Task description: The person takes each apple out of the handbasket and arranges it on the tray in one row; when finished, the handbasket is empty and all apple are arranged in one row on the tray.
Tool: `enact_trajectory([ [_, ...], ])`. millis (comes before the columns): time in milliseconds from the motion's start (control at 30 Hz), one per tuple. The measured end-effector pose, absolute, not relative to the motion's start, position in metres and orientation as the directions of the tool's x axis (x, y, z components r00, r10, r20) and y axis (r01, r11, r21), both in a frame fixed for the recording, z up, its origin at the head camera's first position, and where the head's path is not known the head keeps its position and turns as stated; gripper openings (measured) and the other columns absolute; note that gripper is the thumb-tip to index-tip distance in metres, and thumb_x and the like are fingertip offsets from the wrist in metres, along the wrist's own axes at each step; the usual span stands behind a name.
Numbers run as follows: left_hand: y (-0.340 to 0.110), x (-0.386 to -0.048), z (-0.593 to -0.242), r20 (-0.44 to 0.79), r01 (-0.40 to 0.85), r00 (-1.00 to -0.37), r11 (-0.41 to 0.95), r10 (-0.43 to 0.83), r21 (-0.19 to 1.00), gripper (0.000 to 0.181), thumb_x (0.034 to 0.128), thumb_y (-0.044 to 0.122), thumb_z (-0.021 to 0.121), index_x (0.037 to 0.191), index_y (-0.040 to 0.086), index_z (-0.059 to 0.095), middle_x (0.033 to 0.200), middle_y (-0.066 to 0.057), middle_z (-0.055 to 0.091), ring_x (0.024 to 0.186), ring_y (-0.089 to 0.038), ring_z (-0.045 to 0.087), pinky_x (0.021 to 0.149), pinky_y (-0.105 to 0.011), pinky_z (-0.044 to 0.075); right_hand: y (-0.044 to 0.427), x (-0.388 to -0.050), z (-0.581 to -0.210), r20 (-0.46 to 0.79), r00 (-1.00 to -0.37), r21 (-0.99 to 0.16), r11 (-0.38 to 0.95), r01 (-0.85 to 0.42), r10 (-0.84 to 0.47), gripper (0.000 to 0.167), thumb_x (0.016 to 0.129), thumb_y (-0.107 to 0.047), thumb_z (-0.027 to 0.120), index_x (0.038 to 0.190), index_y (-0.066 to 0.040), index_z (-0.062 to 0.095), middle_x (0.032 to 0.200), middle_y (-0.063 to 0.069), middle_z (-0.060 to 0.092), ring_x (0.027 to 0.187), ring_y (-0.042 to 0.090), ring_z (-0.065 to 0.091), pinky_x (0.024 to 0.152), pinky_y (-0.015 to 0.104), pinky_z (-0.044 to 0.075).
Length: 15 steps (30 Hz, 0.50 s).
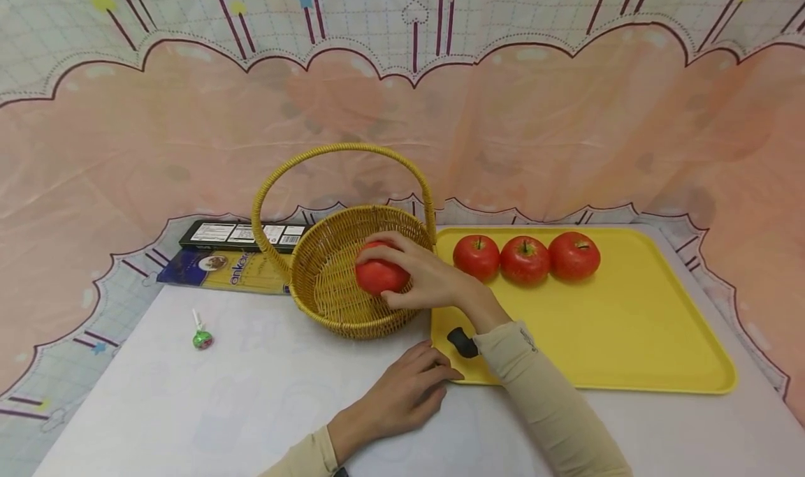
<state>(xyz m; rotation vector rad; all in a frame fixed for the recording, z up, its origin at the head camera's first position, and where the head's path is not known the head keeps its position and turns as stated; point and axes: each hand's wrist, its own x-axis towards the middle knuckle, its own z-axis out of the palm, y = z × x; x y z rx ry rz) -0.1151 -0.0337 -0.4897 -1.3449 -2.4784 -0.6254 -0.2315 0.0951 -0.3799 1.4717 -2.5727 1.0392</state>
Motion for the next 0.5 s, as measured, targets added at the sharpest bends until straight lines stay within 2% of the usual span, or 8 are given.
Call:
enact_trajectory([
  [300,-0.031,-0.117,-0.490,0.451,0.857,-0.513,0.466,0.730,0.220,0.025,0.0883,0.014,0.057,0.111,0.022,0.065,0.106,0.007,0.055,0.106,-0.008,0.052,0.114,-0.031,0.030,0.113,-0.225,-0.388,0.363,-0.624,-0.598,0.341,-0.726,-0.692,0.054,0.081,-0.021,0.069,0.130,-0.033,0.047,0.149,0.000,0.028,0.124,0.022,0.047,0.094,0.046,0.049],
  [500,-0.033,-0.115,-0.490,0.424,0.840,-0.543,0.471,0.725,0.270,0.024,0.0887,0.016,0.058,0.111,0.022,0.065,0.106,0.008,0.055,0.109,-0.008,0.051,0.115,-0.030,0.029,0.122,-0.224,-0.392,0.433,-0.630,-0.590,0.325,-0.739,-0.645,0.057,0.080,-0.018,0.070,0.132,-0.030,0.048,0.150,0.003,0.029,0.127,0.022,0.044,0.094,0.048,0.049],
])
